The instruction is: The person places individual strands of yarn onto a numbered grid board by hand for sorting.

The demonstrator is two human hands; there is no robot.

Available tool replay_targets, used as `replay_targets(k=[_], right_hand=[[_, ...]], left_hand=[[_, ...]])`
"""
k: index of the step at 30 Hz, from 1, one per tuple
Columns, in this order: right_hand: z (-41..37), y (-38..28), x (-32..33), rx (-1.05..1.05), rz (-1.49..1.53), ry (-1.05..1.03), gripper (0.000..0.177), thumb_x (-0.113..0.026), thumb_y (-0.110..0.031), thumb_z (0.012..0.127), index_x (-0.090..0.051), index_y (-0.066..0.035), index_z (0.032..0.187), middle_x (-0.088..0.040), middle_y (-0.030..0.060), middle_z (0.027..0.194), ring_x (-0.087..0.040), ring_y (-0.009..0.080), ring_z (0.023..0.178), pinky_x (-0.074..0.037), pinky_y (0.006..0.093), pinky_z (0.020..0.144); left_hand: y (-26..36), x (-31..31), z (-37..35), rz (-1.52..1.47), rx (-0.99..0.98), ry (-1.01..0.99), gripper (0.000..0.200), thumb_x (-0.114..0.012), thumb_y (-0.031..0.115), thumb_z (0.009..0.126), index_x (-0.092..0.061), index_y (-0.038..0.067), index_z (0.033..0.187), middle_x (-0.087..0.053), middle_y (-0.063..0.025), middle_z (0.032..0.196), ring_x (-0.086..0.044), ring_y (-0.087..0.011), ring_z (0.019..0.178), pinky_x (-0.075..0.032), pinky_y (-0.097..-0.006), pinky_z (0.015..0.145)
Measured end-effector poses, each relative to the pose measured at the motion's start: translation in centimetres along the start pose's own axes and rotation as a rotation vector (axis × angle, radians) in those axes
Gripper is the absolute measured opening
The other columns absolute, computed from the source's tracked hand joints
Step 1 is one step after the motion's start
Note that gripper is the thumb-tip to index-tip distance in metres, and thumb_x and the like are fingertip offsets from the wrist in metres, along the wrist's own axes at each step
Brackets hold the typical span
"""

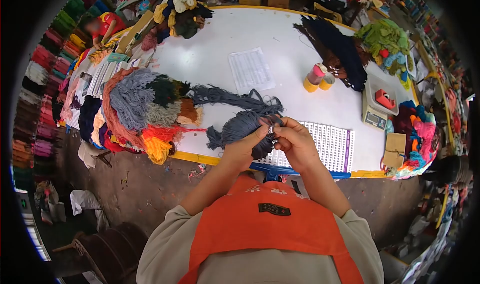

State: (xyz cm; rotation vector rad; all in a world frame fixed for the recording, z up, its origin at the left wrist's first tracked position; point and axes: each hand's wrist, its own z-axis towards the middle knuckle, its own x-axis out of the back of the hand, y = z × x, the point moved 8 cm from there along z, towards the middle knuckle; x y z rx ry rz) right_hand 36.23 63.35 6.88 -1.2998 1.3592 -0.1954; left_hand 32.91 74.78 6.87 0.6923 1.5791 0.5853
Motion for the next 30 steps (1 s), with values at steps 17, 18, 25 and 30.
replay_targets(k=[17, 18, 25, 30], right_hand=[[-0.3, -0.9, 0.0, 0.090, -0.359, 0.043, 0.015, -0.067, -0.010, 0.088, -0.065, -0.005, 0.102, -0.062, -0.0025, 0.086, -0.055, 0.0029, 0.074, -0.048, 0.0186, 0.058], [-0.2, -0.9, 0.0, 0.106, -0.385, 0.031, 0.014, -0.068, -0.008, 0.087, -0.066, -0.005, 0.101, -0.062, -0.0027, 0.086, -0.055, 0.0029, 0.074, -0.048, 0.0185, 0.058], [-0.5, -0.9, 0.3, 0.098, -0.267, 0.111, 0.013, -0.065, -0.011, 0.089, -0.065, -0.005, 0.101, -0.061, -0.0026, 0.084, -0.053, 0.0030, 0.069, -0.048, 0.0194, 0.059], [-0.5, -0.5, 0.3, -0.001, -0.065, 0.048, 0.012, -0.059, -0.014, 0.092, -0.060, -0.007, 0.102, -0.059, -0.0026, 0.085, -0.048, 0.0040, 0.062, -0.050, 0.0211, 0.060]], left_hand=[[-0.7, -0.3, 0.5, 0.085, -0.063, -0.194, 0.066, -0.062, 0.050, 0.090, -0.050, -0.001, 0.131, -0.047, -0.0159, 0.141, -0.055, -0.0233, 0.118, -0.046, -0.0393, 0.100], [-0.9, -0.2, 0.5, 0.090, -0.062, -0.197, 0.062, -0.060, 0.047, 0.092, -0.050, -0.001, 0.131, -0.048, -0.0154, 0.141, -0.056, -0.0227, 0.117, -0.046, -0.0391, 0.100], [-2.1, 0.9, 0.8, 0.060, 0.047, -0.135, 0.046, -0.044, 0.039, 0.102, -0.053, 0.002, 0.128, -0.047, -0.0153, 0.141, -0.055, -0.0224, 0.118, -0.045, -0.0387, 0.100], [-1.2, 1.1, 0.3, 0.030, -0.039, -0.174, 0.059, -0.043, 0.051, 0.099, -0.053, 0.000, 0.126, -0.046, -0.0175, 0.142, -0.051, -0.0255, 0.124, -0.042, -0.0421, 0.104]])
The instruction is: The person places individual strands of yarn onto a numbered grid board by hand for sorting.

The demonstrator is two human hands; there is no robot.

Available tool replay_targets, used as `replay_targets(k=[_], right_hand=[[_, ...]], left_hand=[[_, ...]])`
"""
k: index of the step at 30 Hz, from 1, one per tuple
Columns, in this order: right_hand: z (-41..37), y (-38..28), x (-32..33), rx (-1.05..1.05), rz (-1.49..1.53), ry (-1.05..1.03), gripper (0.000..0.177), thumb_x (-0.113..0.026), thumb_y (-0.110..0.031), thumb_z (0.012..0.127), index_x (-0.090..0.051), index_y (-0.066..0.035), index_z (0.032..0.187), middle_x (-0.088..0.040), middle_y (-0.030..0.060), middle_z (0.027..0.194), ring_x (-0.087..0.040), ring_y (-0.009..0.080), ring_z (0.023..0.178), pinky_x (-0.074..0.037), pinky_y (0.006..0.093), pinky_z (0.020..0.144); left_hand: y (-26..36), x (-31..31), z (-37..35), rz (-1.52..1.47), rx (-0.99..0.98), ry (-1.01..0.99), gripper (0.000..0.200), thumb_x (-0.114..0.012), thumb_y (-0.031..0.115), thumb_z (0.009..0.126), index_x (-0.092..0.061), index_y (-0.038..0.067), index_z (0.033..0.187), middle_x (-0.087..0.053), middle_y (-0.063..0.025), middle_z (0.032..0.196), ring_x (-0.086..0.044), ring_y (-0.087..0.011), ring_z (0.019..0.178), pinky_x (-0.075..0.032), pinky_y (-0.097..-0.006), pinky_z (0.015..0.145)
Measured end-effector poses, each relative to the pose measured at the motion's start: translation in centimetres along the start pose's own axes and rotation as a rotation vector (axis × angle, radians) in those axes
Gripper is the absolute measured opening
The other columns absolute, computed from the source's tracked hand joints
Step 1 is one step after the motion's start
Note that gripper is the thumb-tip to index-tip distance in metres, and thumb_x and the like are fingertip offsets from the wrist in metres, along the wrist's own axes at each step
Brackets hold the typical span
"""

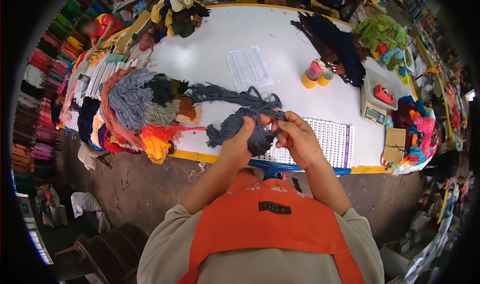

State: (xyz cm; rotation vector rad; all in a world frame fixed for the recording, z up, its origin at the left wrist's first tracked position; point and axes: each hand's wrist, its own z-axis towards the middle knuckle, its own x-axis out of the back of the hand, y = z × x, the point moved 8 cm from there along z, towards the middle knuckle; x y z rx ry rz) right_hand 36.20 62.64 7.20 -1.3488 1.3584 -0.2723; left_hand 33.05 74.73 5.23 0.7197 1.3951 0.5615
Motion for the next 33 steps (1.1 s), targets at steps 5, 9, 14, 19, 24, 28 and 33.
replay_targets(k=[5, 9, 14, 19, 24, 28, 33], right_hand=[[-0.2, 0.0, -0.1, 0.052, -0.207, -0.017, 0.013, -0.062, -0.014, 0.091, -0.060, -0.007, 0.101, -0.063, -0.0015, 0.091, -0.054, 0.0040, 0.069, -0.050, 0.0220, 0.059], [-0.6, -0.3, -0.7, 0.111, -0.417, -0.024, 0.011, -0.065, -0.012, 0.089, -0.064, -0.007, 0.097, -0.064, -0.0017, 0.091, -0.058, 0.0055, 0.078, -0.050, 0.0209, 0.058], [-1.3, -0.3, -0.9, 0.115, -0.342, -0.031, 0.009, -0.064, -0.011, 0.088, -0.065, -0.007, 0.096, -0.064, -0.0022, 0.091, -0.058, 0.0052, 0.080, -0.050, 0.0198, 0.059], [-2.1, 0.2, -0.9, 0.094, -0.135, -0.023, 0.008, -0.065, -0.011, 0.087, -0.065, -0.008, 0.095, -0.062, -0.0034, 0.092, -0.058, 0.0048, 0.082, -0.050, 0.0189, 0.061], [-2.9, 0.2, -0.8, 0.090, -0.090, -0.013, 0.008, -0.065, -0.011, 0.087, -0.065, -0.008, 0.095, -0.062, -0.0036, 0.091, -0.058, 0.0046, 0.081, -0.051, 0.0184, 0.063], [-3.3, 0.2, -0.9, 0.108, -0.104, -0.037, 0.009, -0.064, -0.011, 0.087, -0.064, -0.007, 0.096, -0.060, -0.0039, 0.090, -0.057, 0.0046, 0.080, -0.051, 0.0189, 0.064], [-3.6, 0.5, -0.6, 0.085, -0.023, -0.062, 0.011, -0.059, -0.011, 0.089, -0.062, -0.006, 0.098, -0.059, -0.0034, 0.088, -0.057, 0.0051, 0.078, -0.052, 0.0208, 0.065]], left_hand=[[1.1, -1.5, -0.1, -0.073, -0.076, -0.080, 0.069, -0.053, 0.056, 0.092, -0.050, -0.002, 0.130, -0.048, -0.0168, 0.141, -0.050, -0.0238, 0.125, -0.040, -0.0394, 0.107], [0.5, -1.6, -0.5, -0.057, -0.058, -0.130, 0.070, -0.057, 0.055, 0.091, -0.050, -0.001, 0.131, -0.048, -0.0165, 0.142, -0.049, -0.0235, 0.126, -0.040, -0.0395, 0.106], [0.5, -1.9, -1.1, -0.062, -0.025, -0.031, 0.056, -0.053, 0.046, 0.097, -0.051, 0.002, 0.131, -0.052, -0.0152, 0.137, -0.054, -0.0236, 0.120, -0.049, -0.0406, 0.096], [0.6, -1.9, -1.5, -0.011, -0.049, -0.026, 0.031, -0.060, 0.022, 0.096, -0.057, 0.001, 0.119, -0.060, -0.0129, 0.122, -0.057, -0.0222, 0.115, -0.048, -0.0381, 0.097], [-0.3, -1.6, -2.0, 0.060, 0.006, 0.021, 0.020, -0.066, 0.005, 0.089, -0.061, 0.002, 0.108, -0.063, -0.0100, 0.113, -0.059, -0.0186, 0.108, -0.047, -0.0337, 0.095], [-0.2, -2.4, -2.1, 0.014, 0.004, 0.003, 0.014, -0.065, 0.006, 0.090, -0.060, 0.004, 0.104, -0.063, -0.0059, 0.107, -0.058, -0.0150, 0.101, -0.047, -0.0296, 0.091], [0.1, -2.6, -2.7, 0.018, 0.029, 0.050, 0.010, -0.064, 0.005, 0.090, -0.060, 0.005, 0.100, -0.063, -0.0056, 0.108, -0.059, -0.0149, 0.100, -0.047, -0.0292, 0.090]])
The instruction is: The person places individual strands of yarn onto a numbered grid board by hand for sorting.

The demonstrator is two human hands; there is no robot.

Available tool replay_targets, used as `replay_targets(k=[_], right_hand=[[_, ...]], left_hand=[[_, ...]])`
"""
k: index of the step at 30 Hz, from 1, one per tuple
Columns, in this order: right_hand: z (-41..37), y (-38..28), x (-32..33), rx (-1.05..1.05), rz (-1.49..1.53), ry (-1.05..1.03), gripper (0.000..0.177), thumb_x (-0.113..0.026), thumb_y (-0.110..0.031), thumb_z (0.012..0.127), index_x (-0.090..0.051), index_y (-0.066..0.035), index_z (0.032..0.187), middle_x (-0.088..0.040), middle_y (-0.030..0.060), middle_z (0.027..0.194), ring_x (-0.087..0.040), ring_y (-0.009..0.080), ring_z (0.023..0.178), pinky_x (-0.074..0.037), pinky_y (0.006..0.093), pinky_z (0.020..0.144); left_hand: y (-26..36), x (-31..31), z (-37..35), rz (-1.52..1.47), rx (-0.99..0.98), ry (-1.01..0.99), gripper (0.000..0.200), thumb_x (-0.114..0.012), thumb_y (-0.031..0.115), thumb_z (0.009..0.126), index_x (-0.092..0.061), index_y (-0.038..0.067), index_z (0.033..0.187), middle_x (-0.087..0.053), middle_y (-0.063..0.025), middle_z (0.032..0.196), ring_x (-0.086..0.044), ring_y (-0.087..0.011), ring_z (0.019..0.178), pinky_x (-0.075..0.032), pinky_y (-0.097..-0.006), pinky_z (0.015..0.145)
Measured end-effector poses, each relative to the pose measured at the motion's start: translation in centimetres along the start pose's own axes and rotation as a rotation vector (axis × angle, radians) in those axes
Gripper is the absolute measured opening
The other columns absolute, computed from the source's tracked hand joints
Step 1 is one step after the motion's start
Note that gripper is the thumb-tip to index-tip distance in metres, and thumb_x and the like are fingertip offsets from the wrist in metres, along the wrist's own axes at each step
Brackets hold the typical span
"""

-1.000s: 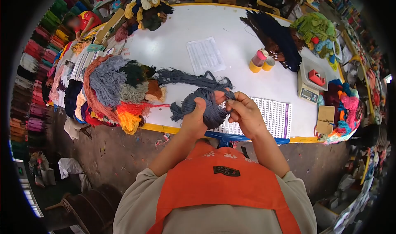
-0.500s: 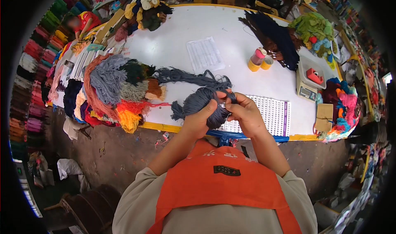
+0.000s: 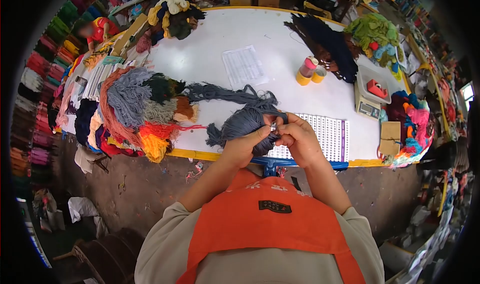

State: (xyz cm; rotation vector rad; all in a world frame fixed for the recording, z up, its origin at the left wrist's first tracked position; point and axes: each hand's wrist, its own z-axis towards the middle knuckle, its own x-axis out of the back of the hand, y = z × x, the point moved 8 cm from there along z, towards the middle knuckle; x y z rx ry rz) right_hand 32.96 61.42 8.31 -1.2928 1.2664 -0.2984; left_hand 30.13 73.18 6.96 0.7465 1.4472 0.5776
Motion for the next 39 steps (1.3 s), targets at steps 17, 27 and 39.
replay_targets(k=[17, 27, 39], right_hand=[[1.3, 0.3, 3.2, -0.016, -0.378, 0.085, 0.022, -0.067, -0.017, 0.091, -0.064, -0.008, 0.111, -0.066, -0.0028, 0.098, -0.056, 0.0021, 0.078, -0.046, 0.0185, 0.058], [-0.2, -2.0, 10.9, -0.328, -0.220, 0.022, 0.018, -0.062, -0.025, 0.096, -0.055, -0.009, 0.092, -0.044, -0.0031, 0.063, -0.041, 0.0053, 0.050, -0.033, 0.0209, 0.043], [-7.5, -7.9, 54.4, 0.435, 0.317, 0.759, 0.016, -0.056, -0.025, 0.099, -0.050, -0.015, 0.088, -0.041, -0.0038, 0.067, -0.040, 0.0092, 0.056, -0.045, 0.0268, 0.061]], left_hand=[[-2.5, 0.3, 2.5, -0.157, 0.087, -0.039, 0.032, -0.051, 0.004, 0.093, -0.056, -0.006, 0.123, -0.052, -0.0175, 0.138, -0.052, -0.0225, 0.123, -0.039, -0.0359, 0.106], [-1.3, 4.9, 6.4, 0.043, 0.353, 0.210, 0.024, -0.055, 0.027, 0.094, -0.060, 0.004, 0.097, -0.063, -0.0229, 0.121, -0.068, -0.0252, 0.092, -0.057, -0.0360, 0.077], [10.5, 38.5, 0.4, -0.256, -0.046, 0.934, 0.011, -0.053, 0.012, 0.097, -0.052, 0.008, 0.087, -0.043, 0.0036, 0.066, -0.040, -0.0081, 0.055, -0.038, -0.0235, 0.052]])
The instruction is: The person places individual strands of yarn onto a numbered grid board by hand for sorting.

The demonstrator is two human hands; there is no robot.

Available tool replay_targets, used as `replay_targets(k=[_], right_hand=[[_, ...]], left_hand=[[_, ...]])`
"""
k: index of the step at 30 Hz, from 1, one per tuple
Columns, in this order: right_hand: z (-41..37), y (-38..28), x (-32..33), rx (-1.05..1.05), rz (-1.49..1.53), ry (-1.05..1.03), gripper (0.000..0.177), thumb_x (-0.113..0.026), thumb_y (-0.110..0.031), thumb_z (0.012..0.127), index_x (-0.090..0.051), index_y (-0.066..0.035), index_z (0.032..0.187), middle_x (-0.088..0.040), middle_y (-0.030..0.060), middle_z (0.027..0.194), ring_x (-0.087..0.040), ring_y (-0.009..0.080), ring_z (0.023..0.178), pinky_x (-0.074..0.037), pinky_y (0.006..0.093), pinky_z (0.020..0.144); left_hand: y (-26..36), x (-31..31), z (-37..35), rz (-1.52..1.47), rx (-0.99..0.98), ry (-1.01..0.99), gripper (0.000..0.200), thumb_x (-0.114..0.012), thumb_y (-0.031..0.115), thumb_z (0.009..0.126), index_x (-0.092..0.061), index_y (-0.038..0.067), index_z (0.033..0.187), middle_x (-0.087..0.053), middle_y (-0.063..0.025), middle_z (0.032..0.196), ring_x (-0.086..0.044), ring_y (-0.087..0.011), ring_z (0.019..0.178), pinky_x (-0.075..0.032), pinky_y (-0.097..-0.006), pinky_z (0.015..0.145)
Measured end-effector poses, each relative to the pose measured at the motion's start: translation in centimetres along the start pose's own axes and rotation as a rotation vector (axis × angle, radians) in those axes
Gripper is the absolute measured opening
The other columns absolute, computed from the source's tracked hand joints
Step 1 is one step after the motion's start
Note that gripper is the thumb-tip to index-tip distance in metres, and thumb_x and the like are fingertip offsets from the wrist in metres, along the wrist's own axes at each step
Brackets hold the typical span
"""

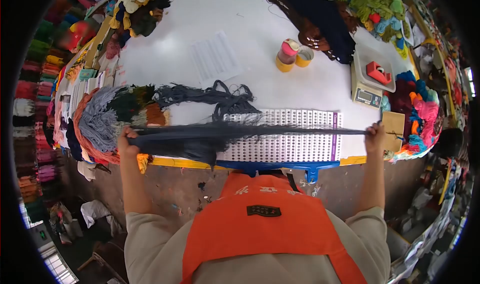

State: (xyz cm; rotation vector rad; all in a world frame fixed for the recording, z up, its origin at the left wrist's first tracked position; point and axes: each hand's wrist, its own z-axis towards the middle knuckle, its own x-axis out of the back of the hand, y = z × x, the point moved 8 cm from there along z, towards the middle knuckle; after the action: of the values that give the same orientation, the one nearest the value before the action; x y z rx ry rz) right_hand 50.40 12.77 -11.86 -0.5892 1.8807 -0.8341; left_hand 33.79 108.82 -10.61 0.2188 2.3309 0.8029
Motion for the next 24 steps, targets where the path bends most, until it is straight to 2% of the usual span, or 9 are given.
replay_targets(k=[3, 6, 8, 10, 11, 13, 15, 17, 24], right_hand=[[3.1, -8.6, 8.2, 0.244, -0.514, 0.417, 0.018, -0.051, -0.028, 0.098, -0.052, -0.015, 0.087, -0.046, -0.0035, 0.068, -0.037, 0.0075, 0.052, -0.034, 0.0229, 0.045], [1.6, -15.4, 8.5, 0.426, -1.020, 0.778, 0.023, -0.044, -0.026, 0.097, -0.054, -0.006, 0.091, -0.057, 0.0045, 0.071, -0.054, 0.0124, 0.058, -0.042, 0.0301, 0.048], [5.9, -11.4, 10.0, 0.516, -1.353, 0.452, 0.025, -0.045, -0.027, 0.097, -0.054, -0.004, 0.093, -0.061, 0.0077, 0.073, -0.060, 0.0218, 0.063, -0.046, 0.0365, 0.054], [4.1, -2.5, 1.8, 0.736, -1.697, 0.000, 0.023, -0.043, -0.023, 0.096, -0.057, -0.004, 0.096, -0.060, 0.0076, 0.069, -0.062, 0.0230, 0.065, -0.047, 0.0378, 0.060], [3.0, 2.3, -3.5, 0.573, -2.052, -0.103, 0.021, -0.042, -0.019, 0.095, -0.058, -0.005, 0.100, -0.059, 0.0087, 0.067, -0.062, 0.0237, 0.066, -0.046, 0.0405, 0.062], [0.8, 11.7, -8.9, 0.146, -1.593, -0.295, 0.017, -0.046, -0.017, 0.095, -0.058, -0.005, 0.100, -0.058, 0.0121, 0.067, -0.063, 0.0263, 0.068, -0.047, 0.0401, 0.060], [-2.0, 19.4, -13.4, 0.246, -1.487, -0.631, 0.016, -0.049, -0.021, 0.098, -0.055, -0.009, 0.106, -0.062, 0.0172, 0.070, -0.065, 0.0299, 0.066, -0.049, 0.0426, 0.061], [-3.1, 24.9, -16.3, -0.176, -1.428, -0.542, 0.018, -0.049, -0.024, 0.099, -0.054, -0.009, 0.107, -0.063, 0.0195, 0.073, -0.065, 0.0371, 0.069, -0.050, 0.0448, 0.063], [-2.1, 35.4, -18.5, -0.041, -1.551, -0.779, 0.020, -0.048, -0.029, 0.099, -0.054, -0.012, 0.107, -0.066, 0.0154, 0.072, -0.065, 0.0388, 0.073, -0.049, 0.0495, 0.065]], left_hand=[[7.6, 6.6, 2.9, 0.019, -0.213, 0.205, 0.013, -0.054, 0.011, 0.095, -0.051, 0.009, 0.083, -0.042, 0.0028, 0.064, -0.039, -0.0085, 0.053, -0.037, -0.0229, 0.052], [10.4, 8.9, 1.9, -0.171, -0.384, 0.370, 0.005, -0.055, 0.007, 0.093, -0.055, 0.006, 0.087, -0.041, 0.0036, 0.063, -0.039, -0.0074, 0.053, -0.035, -0.0211, 0.051], [4.8, 1.1, -1.7, -0.048, -0.328, 0.128, 0.013, -0.055, 0.008, 0.092, -0.060, 0.001, 0.102, -0.041, 0.0052, 0.063, -0.038, -0.0062, 0.053, -0.033, -0.0193, 0.051], [-5.1, -5.1, -2.9, 0.048, -0.084, -0.151, 0.027, -0.056, 0.013, 0.094, -0.059, -0.001, 0.117, -0.040, 0.0070, 0.062, -0.036, -0.0051, 0.051, -0.032, -0.0189, 0.050], [-10.3, -7.8, -3.7, 0.064, 0.072, -0.222, 0.037, -0.057, 0.017, 0.094, -0.055, -0.001, 0.127, -0.038, 0.0076, 0.061, -0.035, -0.0048, 0.051, -0.030, -0.0199, 0.050], [-19.7, -10.2, -3.8, 0.173, 0.200, -0.328, 0.029, -0.058, 0.018, 0.094, -0.059, 0.001, 0.118, -0.037, 0.0070, 0.064, -0.037, -0.0049, 0.053, -0.032, -0.0206, 0.051], [-27.7, -11.8, -4.0, 0.270, 0.355, -0.187, 0.027, -0.061, 0.022, 0.095, -0.061, 0.001, 0.113, -0.048, 0.0025, 0.072, -0.042, -0.0064, 0.057, -0.036, -0.0229, 0.051], [-34.3, -13.0, -3.5, 0.383, 0.458, -0.227, 0.025, -0.064, 0.021, 0.093, -0.064, 0.003, 0.110, -0.065, -0.0034, 0.091, -0.048, -0.0069, 0.062, -0.039, -0.0211, 0.053], [-47.1, -16.7, -2.2, 0.845, 0.438, -0.137, 0.014, -0.069, 0.018, 0.085, -0.072, 0.005, 0.091, -0.065, -0.0054, 0.071, -0.057, -0.0107, 0.054, -0.041, -0.0240, 0.046]])
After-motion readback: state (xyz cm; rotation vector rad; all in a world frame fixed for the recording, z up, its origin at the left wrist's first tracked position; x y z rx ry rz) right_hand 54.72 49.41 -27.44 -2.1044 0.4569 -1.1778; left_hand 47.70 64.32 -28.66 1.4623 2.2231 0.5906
